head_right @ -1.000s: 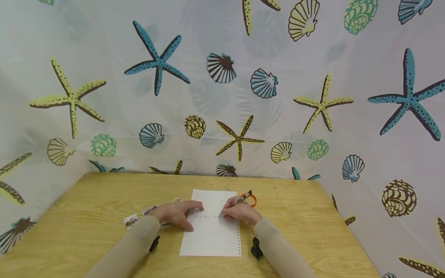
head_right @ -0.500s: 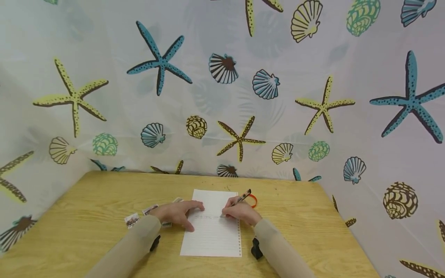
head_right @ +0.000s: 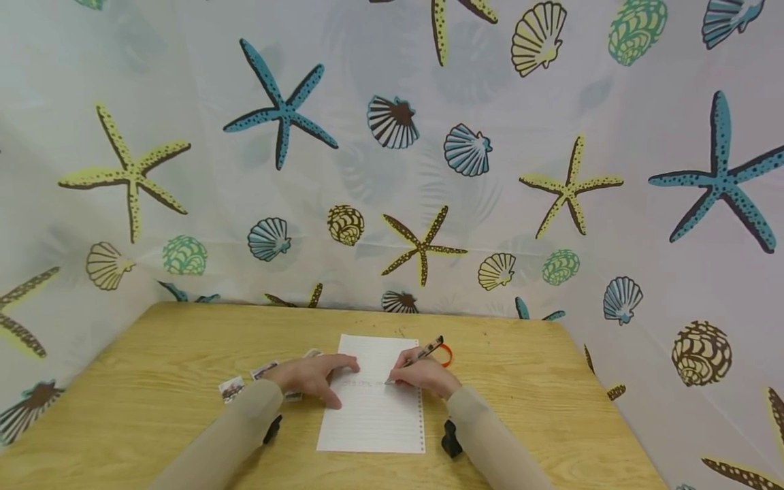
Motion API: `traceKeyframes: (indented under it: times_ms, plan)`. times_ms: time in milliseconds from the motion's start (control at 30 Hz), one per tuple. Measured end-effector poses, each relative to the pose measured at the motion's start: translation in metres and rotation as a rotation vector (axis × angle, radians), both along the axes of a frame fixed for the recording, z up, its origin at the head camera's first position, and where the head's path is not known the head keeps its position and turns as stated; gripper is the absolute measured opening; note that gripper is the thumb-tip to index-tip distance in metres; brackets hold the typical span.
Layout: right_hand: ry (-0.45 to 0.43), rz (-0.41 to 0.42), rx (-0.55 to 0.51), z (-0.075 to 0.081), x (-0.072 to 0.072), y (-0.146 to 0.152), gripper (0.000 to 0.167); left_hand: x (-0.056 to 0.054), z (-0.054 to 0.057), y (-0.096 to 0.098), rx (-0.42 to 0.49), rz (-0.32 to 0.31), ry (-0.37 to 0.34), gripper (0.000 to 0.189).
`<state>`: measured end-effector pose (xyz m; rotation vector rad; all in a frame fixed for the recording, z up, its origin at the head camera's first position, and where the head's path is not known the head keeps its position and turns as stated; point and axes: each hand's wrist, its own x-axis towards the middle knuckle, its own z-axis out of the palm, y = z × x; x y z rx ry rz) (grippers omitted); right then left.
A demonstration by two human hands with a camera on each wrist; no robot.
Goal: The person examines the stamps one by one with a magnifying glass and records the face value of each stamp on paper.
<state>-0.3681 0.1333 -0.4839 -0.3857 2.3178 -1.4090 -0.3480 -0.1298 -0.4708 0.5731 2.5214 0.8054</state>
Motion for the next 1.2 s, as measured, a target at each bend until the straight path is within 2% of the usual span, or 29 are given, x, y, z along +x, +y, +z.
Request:
traceKeyframes:
  times_ms: [400,600,867,1200]
  plan:
    - [0.029,0.0,0.005,-0.0036,-0.0016,0.0014,0.018,-0.0007,-0.0015,0.0001,-0.001,-0.001,-0.02,0.068]
    - [0.024,0.032,0.011,-0.0007,-0.0001,0.0022,0.017,-0.001,-0.002,-0.0006,0.002,-0.007,-0.008,0.067]
    - [0.004,0.003,0.015,0.0,0.0003,0.0027,0.016,0.0,-0.0003,-0.0005,0.007,-0.018,-0.007,0.067]
    - [0.008,0.024,-0.006,0.0003,0.0021,0.0038,0.016,0.0006,0.0001,-0.0005,0.002,-0.019,-0.004,0.067]
